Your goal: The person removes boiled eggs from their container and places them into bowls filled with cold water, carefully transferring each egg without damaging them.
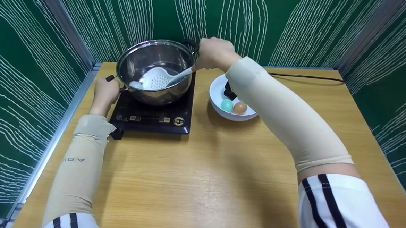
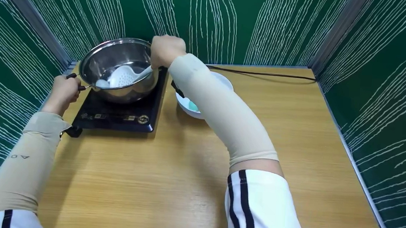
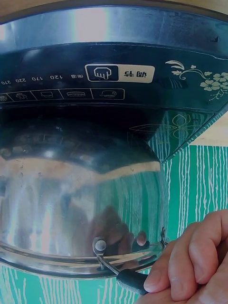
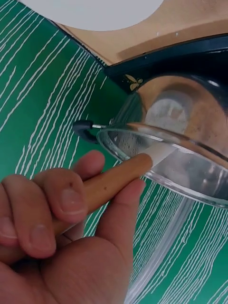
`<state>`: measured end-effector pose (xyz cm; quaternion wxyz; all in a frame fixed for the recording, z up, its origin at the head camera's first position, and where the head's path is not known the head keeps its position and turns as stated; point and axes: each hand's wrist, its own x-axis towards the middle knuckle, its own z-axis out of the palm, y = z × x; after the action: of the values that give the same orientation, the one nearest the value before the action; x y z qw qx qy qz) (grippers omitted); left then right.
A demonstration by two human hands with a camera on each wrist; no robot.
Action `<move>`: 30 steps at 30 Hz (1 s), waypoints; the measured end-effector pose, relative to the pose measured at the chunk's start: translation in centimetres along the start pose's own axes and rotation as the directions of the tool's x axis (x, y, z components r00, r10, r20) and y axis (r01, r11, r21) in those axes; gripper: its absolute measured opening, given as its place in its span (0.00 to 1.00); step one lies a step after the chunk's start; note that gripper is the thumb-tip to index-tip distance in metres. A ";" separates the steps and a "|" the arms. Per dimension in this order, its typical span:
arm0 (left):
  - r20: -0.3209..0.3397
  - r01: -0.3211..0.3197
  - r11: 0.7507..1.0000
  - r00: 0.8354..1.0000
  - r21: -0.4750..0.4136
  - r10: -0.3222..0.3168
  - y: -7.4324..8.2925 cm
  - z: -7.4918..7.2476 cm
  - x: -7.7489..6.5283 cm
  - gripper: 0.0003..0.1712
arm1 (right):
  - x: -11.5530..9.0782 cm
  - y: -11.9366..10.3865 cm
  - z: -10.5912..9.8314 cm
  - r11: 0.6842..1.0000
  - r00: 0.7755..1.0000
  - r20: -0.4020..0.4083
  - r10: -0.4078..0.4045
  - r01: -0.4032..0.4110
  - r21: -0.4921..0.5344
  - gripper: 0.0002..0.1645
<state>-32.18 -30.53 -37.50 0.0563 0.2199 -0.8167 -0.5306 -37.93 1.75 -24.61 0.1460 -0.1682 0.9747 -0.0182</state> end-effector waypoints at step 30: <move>0.033 0.028 0.999 0.999 0.019 -0.029 0.2 -0.1 0.1 0.05 | 1.5 -0.3 1.4 0.998 0.948 -0.315 0.046 -0.056 -0.024 0.24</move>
<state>-32.25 -30.62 -37.29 0.0329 0.2231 -0.8193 -0.5272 -38.75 0.97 -26.37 -0.0134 -0.1403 0.9897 -0.0249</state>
